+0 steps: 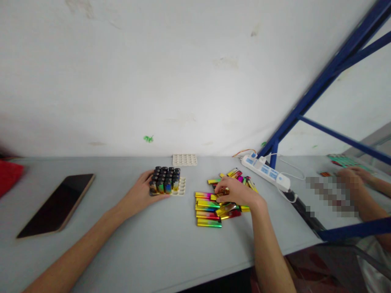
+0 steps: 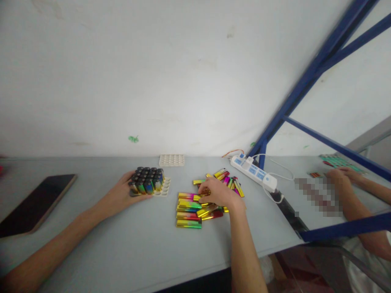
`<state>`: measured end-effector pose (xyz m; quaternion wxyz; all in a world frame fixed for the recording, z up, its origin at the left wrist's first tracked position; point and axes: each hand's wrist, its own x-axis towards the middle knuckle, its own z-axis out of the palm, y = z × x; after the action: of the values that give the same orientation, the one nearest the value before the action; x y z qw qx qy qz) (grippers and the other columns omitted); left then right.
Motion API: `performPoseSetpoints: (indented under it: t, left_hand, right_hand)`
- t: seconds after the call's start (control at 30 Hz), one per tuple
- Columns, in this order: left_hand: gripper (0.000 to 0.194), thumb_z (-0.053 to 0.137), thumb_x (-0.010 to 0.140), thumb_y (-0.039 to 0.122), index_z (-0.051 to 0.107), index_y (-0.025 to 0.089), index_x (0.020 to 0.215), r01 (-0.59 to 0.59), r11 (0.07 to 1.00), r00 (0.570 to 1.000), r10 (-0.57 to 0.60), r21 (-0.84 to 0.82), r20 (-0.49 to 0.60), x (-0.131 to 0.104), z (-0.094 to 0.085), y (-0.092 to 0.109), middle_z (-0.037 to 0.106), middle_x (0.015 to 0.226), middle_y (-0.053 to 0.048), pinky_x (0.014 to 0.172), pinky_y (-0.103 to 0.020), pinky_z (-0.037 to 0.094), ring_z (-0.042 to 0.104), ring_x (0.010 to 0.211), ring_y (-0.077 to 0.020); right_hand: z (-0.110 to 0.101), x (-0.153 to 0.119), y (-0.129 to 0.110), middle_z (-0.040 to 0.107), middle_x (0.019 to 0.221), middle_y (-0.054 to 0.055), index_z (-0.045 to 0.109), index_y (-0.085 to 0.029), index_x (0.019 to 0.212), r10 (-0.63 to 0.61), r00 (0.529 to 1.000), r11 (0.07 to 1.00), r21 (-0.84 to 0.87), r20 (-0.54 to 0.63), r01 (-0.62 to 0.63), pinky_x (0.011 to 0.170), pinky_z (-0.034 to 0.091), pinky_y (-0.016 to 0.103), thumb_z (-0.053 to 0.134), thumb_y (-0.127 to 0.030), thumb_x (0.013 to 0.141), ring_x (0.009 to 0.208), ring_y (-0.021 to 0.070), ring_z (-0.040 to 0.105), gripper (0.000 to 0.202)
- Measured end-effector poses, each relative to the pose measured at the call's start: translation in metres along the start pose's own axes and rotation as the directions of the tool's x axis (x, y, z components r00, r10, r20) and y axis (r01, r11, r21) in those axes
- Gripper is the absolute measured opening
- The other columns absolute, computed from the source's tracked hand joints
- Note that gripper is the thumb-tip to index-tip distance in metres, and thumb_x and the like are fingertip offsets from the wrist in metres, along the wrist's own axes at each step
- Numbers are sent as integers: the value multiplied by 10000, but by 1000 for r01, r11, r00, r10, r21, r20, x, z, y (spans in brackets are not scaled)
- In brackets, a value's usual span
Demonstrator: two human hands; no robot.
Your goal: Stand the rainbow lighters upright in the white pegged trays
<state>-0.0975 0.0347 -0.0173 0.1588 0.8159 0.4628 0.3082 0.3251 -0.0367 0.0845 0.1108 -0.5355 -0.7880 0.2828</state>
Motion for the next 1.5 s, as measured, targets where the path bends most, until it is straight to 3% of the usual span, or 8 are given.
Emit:
performPoseSetpoints:
  t: [0.17,0.37,0.63,0.87,1.03,1.17,1.33,1.5]
  left_hand:
    - [755,899,802,826,829,253,1290,32,999,999,-32,1,20,-1,-1,3,780,1503,-158,1351,-664,529,669,1516,-461]
    - [849,892,809,854,796,241,1388,63,997,997,-61,-37,43,-3,-3,8,716,1601,-172,1380,-662,499,644,1551,-464]
    - [784,904,844,817,807,254,1382,61,997,997,-59,-43,52,-6,-2,10,715,1616,-172,1381,-671,493,621,1577,-459]
    - [784,945,845,751,776,282,1450,37,997,998,-34,-75,43,-7,-4,10,735,1589,-155,1370,-633,518,653,1554,-442]
    - [849,930,856,767,750,251,1506,39,997,999,-37,-69,39,-8,-2,13,713,1626,-169,1377,-654,499,628,1571,-451]
    - [846,926,864,765,744,257,1516,41,998,998,-39,-57,43,-8,-2,20,719,1619,-157,1384,-635,491,621,1576,-433]
    - [815,920,879,756,747,254,1497,26,999,999,-24,-44,41,-8,-2,20,724,1599,-165,1377,-634,501,626,1568,-443]
    - [822,879,882,825,754,261,1468,35,999,998,-34,-36,46,-8,0,16,703,1622,-157,1393,-630,483,610,1581,-442]
  right_hand:
    - [3,5,-4,774,1128,89,849,-225,968,-49,998,999,-15,-43,49,1025,572,400,875,-249,977,1105,286,749,37]
    - [18,22,-20,628,771,-31,664,-258,960,-19,927,921,355,-375,162,678,461,308,781,-603,1052,706,186,575,376]
    - [52,46,-60,725,719,-42,556,-297,951,145,971,417,902,-189,114,680,567,324,948,-739,811,601,171,627,608]
    - [61,48,-75,807,985,22,691,-296,1210,151,982,269,961,-113,69,812,630,390,1032,-616,725,804,227,762,674]
    - [68,51,-80,693,933,-11,697,-258,1051,97,991,257,964,-89,61,704,527,311,971,-580,792,729,155,616,495]
    - [78,56,-83,485,746,-88,648,-260,1029,125,989,311,949,-84,42,555,278,256,883,-784,835,588,108,333,606]
    - [91,61,-83,368,651,-90,477,-295,802,211,957,607,794,-198,30,525,239,288,653,-979,908,569,132,307,715]
    - [94,59,-85,415,622,-48,437,-282,660,203,905,806,588,-373,61,610,298,314,544,-789,1018,638,155,400,629]
